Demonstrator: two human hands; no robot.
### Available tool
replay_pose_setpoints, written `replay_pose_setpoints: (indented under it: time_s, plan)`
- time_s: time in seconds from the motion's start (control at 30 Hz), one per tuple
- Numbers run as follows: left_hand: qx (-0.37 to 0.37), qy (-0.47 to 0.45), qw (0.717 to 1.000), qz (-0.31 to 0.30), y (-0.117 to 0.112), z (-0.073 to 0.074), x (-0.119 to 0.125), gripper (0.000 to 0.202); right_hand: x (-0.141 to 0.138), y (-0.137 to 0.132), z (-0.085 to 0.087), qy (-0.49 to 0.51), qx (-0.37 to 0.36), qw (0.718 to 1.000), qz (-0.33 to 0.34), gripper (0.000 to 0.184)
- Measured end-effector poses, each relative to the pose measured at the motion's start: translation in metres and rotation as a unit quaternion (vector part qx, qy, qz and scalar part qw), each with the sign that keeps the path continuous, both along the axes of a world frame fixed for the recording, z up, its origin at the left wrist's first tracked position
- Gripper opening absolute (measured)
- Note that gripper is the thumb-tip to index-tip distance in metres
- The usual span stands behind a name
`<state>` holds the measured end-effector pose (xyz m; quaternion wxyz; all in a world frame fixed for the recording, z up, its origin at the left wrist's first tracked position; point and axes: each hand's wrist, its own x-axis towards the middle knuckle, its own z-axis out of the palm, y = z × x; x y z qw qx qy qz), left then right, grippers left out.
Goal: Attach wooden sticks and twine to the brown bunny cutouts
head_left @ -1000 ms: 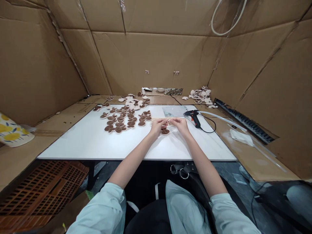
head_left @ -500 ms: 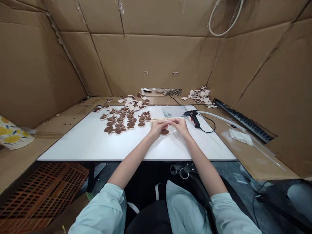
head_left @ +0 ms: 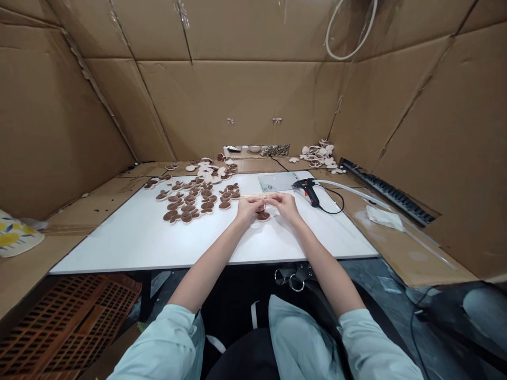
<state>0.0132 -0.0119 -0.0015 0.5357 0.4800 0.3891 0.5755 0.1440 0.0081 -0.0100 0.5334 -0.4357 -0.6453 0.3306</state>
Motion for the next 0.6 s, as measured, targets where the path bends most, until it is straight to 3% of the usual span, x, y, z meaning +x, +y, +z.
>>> replay_pose_setpoints:
  time_s: [0.33, 0.6]
  plan:
    - [-0.03, 0.041, 0.998, -0.04, -0.001, 0.007, -0.006, 0.017, 0.003, -0.005, 0.005, -0.1, 0.047, 0.994, 0.016, 0.012]
    - [0.08, 0.2, 0.976, -0.009, 0.005, 0.001, -0.014, 0.021, 0.005, -0.009, 0.01, -0.212, 0.062, 0.975, -0.007, 0.012]
